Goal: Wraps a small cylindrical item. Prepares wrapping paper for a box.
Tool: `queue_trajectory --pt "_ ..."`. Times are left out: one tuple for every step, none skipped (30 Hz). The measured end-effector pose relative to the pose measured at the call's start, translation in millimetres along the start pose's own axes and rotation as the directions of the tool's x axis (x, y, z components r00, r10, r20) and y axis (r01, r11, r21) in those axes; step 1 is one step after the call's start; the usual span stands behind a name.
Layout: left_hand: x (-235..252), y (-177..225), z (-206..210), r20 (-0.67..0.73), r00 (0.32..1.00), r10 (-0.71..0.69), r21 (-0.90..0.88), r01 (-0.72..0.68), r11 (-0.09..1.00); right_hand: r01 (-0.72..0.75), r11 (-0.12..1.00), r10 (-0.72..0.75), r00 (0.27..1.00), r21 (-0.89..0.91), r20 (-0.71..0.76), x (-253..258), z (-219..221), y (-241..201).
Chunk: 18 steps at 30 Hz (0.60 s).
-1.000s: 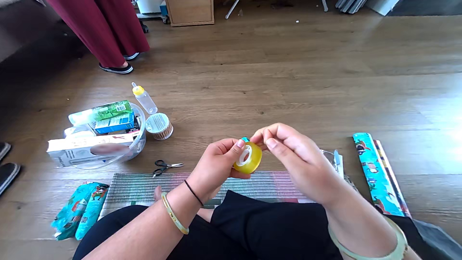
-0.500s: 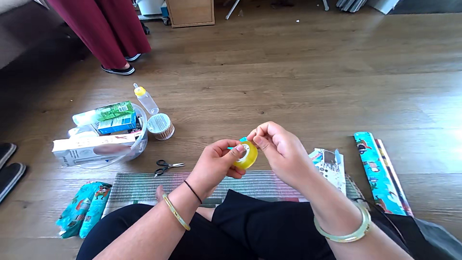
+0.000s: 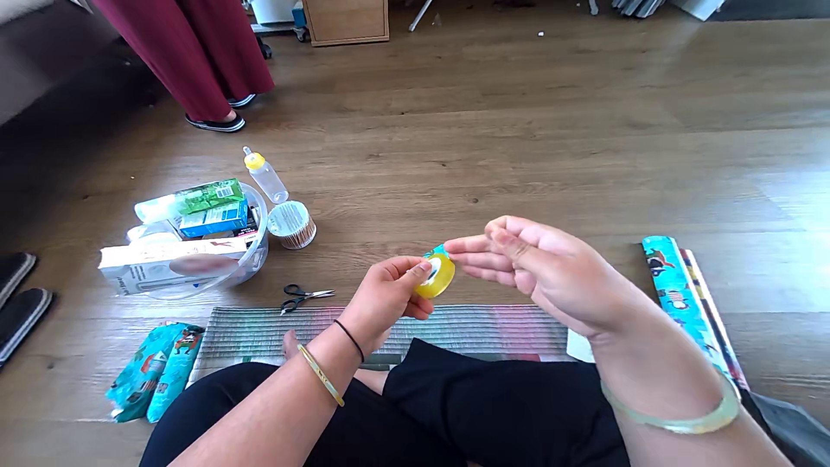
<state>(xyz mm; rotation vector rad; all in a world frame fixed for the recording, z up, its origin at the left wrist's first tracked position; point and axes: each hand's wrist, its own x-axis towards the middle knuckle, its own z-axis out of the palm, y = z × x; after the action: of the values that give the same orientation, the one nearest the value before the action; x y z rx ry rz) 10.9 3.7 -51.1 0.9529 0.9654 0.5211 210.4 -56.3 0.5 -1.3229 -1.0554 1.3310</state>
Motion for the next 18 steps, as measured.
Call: queue_trajectory --pt "1.2 -1.1 -0.9 0.019 0.999 -0.042 0.013 0.041 0.999 -0.076 0.995 0.074 0.997 0.062 0.035 2.6 -5.1 0.7" --pt "2.6 -1.8 -1.4 0.033 0.996 -0.086 0.031 0.085 0.996 -0.137 0.984 0.129 0.989 0.11 0.073 5.7 -10.9 3.0" --pt "4.1 -2.9 -2.2 0.044 0.991 -0.123 0.053 0.12 0.991 -0.186 0.973 0.171 0.979 0.138 0.111 9.0 -16.1 6.2" --pt "5.9 -4.3 -3.4 0.049 0.987 -0.155 0.073 0.151 0.986 -0.226 0.963 0.204 0.968 0.15 0.146 12.4 -20.6 10.1" --pt "7.9 -6.3 -4.9 0.056 0.982 -0.182 0.098 0.176 0.98 -0.261 0.954 0.234 0.956 0.149 0.176 15.9 -24.1 14.2" --pt "10.3 -8.5 -6.9 0.068 0.975 -0.209 0.125 0.2 0.972 -0.296 0.944 0.264 0.943 0.145 0.201 19.4 -26.7 18.4" --pt "13.4 -11.4 -9.2 0.082 0.968 -0.237 0.154 0.223 0.963 -0.327 0.935 0.293 0.93 0.136 0.221 23.2 -28.6 22.9" --pt "17.4 -15.2 -12.1 0.096 0.959 -0.267 0.184 0.246 0.952 -0.355 0.927 0.319 0.917 0.124 0.238 27.2 -30.3 28.2" --pt "22.0 -20.1 -15.1 0.103 0.948 -0.3 0.214 0.273 0.938 -0.381 0.918 0.343 0.902 0.11 0.263 31.7 -32.2 34.6" --pt "26.9 -26.5 -17.7 0.101 0.937 -0.335 0.241 0.303 0.922 -0.404 0.91 0.363 0.883 0.091 0.297 36.6 -34.2 41.9" --pt "31.4 -33.9 -19.5 0.097 0.923 -0.371 0.263 0.336 0.904 -0.425 0.903 0.384 0.866 0.068 0.32 41.1 -33.8 49.5" --pt "35.4 -42.0 -20.3 0.088 0.909 -0.408 0.286 0.369 0.884 -0.45 0.893 0.416 0.849 0.032 0.327 44.9 -31.1 56.3" --pt "39.6 -50.7 -20.4 0.083 0.891 -0.446 0.317 0.4 0.86 -0.476 0.88 0.449 0.83 -0.001 0.331 48.7 -28.0 63.7" --pt "43.2 -60.0 -19.5 0.077 0.872 -0.484 0.348 0.431 0.832 -0.502 0.864 0.485 0.809 -0.037 0.331 52.7 -24.6 71.5" --pt "46.1 -69.9 -17.9 0.072 0.852 -0.518 0.38 0.457 0.804 -0.528 0.845 0.521 0.783 -0.078 0.339 56.9 -22.0 79.8" --pt "48.2 -79.4 -16.0 0.067 0.833 -0.55 0.415 0.478 0.774 -0.552 0.826 0.555 0.755 -0.118 0.349 60.9 -19.6 87.9" --pt "50.0 -88.2 -14.3 0.058 0.812 -0.581 0.455 0.496 0.739 -0.571 0.806 0.585 0.722 -0.16 0.369 64.9 -18.1 96.6" --pt "51.2 -95.9 -13.0 0.046 0.794 -0.606 0.506 0.505 0.699 -0.587 0.786 0.61 0.688 -0.193 0.393 67.9 -17.3 105.5"
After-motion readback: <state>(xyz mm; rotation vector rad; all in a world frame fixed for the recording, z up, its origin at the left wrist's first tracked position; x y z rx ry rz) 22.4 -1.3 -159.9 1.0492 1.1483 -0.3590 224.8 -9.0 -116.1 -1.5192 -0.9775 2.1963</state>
